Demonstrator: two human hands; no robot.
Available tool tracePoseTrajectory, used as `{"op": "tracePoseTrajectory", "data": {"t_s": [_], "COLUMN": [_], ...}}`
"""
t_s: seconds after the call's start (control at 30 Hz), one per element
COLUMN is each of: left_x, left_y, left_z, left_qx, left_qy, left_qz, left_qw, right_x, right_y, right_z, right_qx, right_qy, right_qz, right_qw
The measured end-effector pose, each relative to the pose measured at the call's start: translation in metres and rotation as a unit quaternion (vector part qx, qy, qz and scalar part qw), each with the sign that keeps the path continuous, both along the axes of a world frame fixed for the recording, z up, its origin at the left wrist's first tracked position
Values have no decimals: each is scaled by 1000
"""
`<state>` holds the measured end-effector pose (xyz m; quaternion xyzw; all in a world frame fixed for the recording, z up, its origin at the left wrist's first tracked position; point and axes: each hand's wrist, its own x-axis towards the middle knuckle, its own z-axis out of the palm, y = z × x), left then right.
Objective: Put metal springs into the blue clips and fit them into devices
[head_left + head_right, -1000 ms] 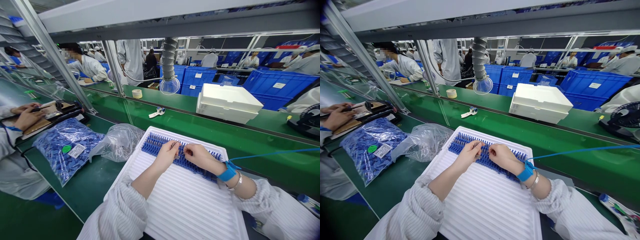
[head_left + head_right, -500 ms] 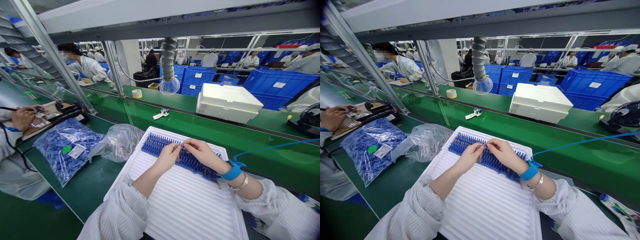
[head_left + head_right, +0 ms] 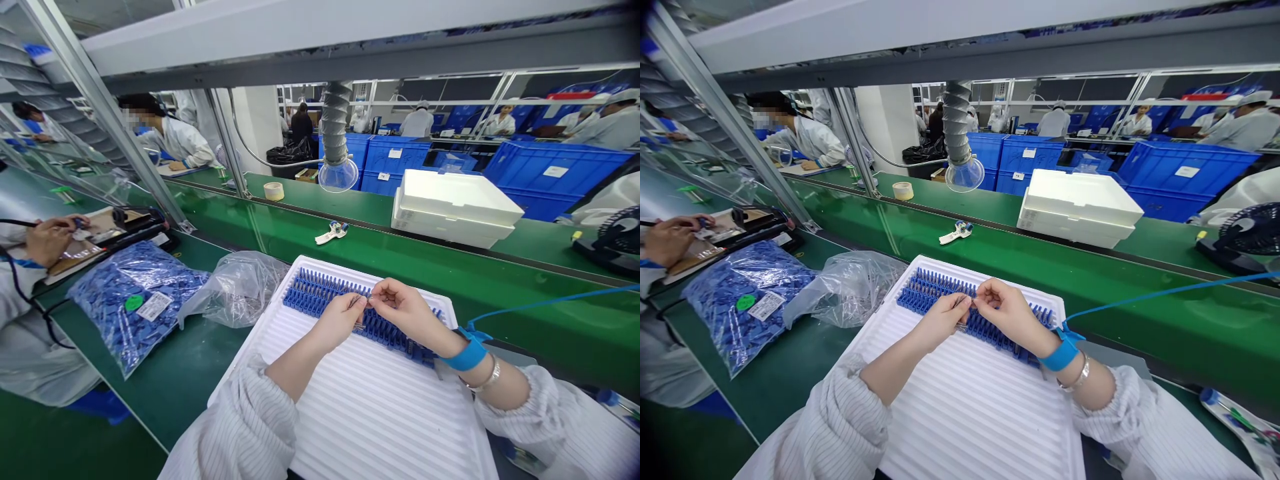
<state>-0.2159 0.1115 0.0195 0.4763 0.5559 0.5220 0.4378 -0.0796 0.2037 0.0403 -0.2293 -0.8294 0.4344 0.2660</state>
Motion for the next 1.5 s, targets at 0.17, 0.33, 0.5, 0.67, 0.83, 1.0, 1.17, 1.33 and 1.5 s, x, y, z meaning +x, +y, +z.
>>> {"op": "tracePoseTrajectory", "data": {"t_s": [0.17,0.33,0.5,0.67,0.83,1.0,1.17,1.33,1.5], "left_x": [1,0,1,4,2,5,5,5,3], "left_y": [0,0,0,-1,-4,-7,-5,-2,-3], "left_z": [0,0,3,5,8,10,7,3,4], "left_qx": [-6,-13,-35,-27,30,53,55,43,31], "left_qy": [-14,-30,-70,-57,52,145,187,212,214], "left_qz": [4,0,-20,-19,25,46,50,45,54], "left_qw": [1000,999,997,998,998,987,980,975,975], "right_x": [2,2,5,6,5,6,5,4,7], "right_y": [-3,-6,-5,-4,-5,-3,-2,-2,4], "right_z": [4,8,5,4,2,-2,-2,0,-2], "right_qx": [12,35,40,35,10,2,34,84,116], "right_qy": [-3,0,18,31,38,36,4,-37,-79], "right_qz": [8,21,36,37,30,17,19,14,15], "right_qw": [1000,999,998,998,999,999,999,996,990]}}
